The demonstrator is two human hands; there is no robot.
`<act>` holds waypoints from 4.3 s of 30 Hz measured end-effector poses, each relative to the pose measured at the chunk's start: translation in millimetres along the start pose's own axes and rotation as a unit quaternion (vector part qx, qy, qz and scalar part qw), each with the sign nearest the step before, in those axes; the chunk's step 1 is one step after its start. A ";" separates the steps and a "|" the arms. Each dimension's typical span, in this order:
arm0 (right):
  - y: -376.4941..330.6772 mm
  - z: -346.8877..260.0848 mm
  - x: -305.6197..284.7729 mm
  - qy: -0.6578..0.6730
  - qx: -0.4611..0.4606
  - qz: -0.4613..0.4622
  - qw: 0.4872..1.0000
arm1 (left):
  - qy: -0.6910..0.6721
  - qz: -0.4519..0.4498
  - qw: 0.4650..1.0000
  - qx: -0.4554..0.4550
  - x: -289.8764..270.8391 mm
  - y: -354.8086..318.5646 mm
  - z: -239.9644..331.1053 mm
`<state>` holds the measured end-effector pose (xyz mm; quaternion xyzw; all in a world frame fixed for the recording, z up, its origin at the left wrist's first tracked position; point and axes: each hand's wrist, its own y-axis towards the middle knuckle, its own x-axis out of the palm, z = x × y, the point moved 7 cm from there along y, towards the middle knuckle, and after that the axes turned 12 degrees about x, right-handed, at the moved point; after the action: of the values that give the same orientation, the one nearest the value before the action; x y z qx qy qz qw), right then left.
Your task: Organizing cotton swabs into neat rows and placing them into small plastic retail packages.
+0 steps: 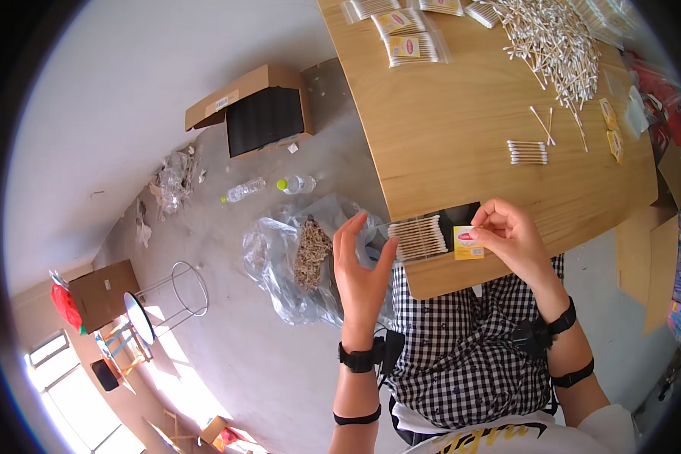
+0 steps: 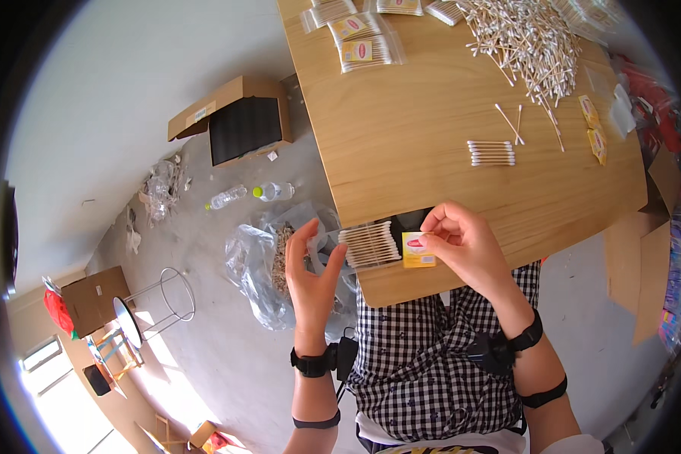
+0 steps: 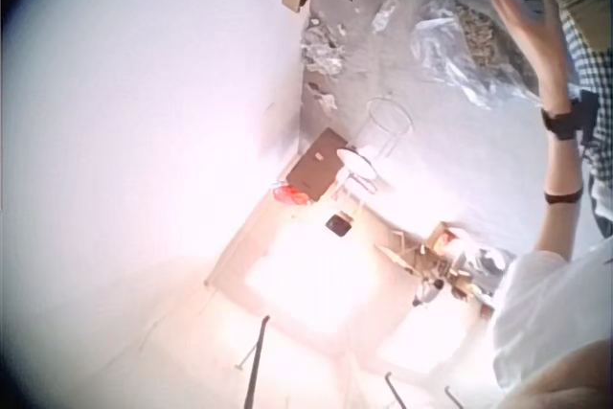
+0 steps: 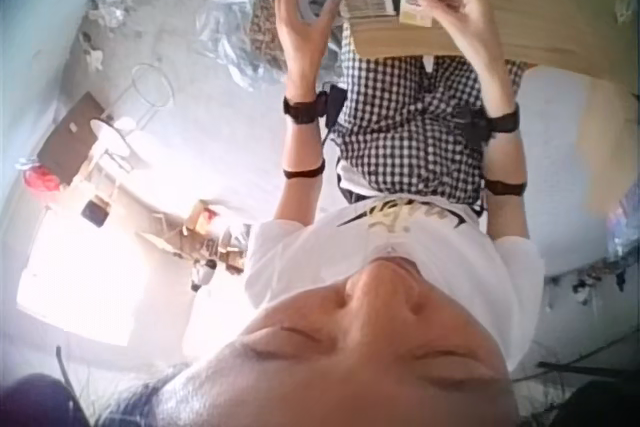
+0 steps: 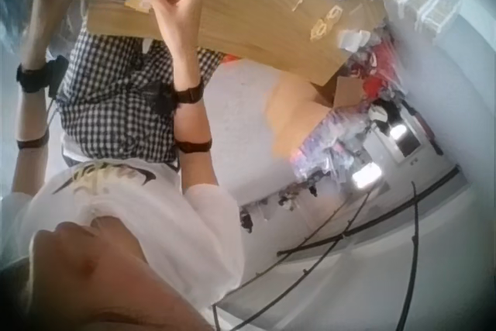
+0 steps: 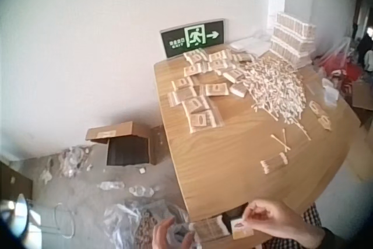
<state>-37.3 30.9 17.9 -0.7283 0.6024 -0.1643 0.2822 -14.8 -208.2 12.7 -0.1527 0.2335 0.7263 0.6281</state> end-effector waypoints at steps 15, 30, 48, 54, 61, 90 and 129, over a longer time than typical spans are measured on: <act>-0.1 -9.0 36.0 -0.108 -0.062 0.086 0.988 | -0.131 -0.009 0.984 -0.121 22.3 -6.7 -17.0; -3.4 -23.5 60.3 -0.277 -0.086 0.068 0.955 | -0.150 -0.011 0.981 -0.121 21.8 -6.5 -17.6; -6.9 -17.9 66.0 -0.202 -0.171 0.127 0.956 | -0.188 0.007 0.974 -0.124 25.2 -8.7 -21.3; -3.2 0.6 33.6 0.057 -0.217 0.133 0.965 | -0.259 0.069 0.952 -0.150 30.5 -6.9 -11.9; 3.0 8.2 68.6 0.197 -0.218 0.051 0.954 | -0.141 0.089 0.980 -0.112 35.1 -12.1 -17.1; 18.7 -30.7 -109.4 -0.272 -0.266 0.304 0.873 | -0.105 0.184 0.974 -0.086 -12.9 -7.9 0.0; 42.0 -42.3 -147.4 -0.239 -0.324 0.312 0.861 | 0.110 -0.134 0.933 0.317 180.6 45.3 113.0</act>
<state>-127.3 160.1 40.5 -0.5696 0.7315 0.3158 0.2017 -80.9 -0.9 21.8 -0.0544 0.4961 0.5028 0.7058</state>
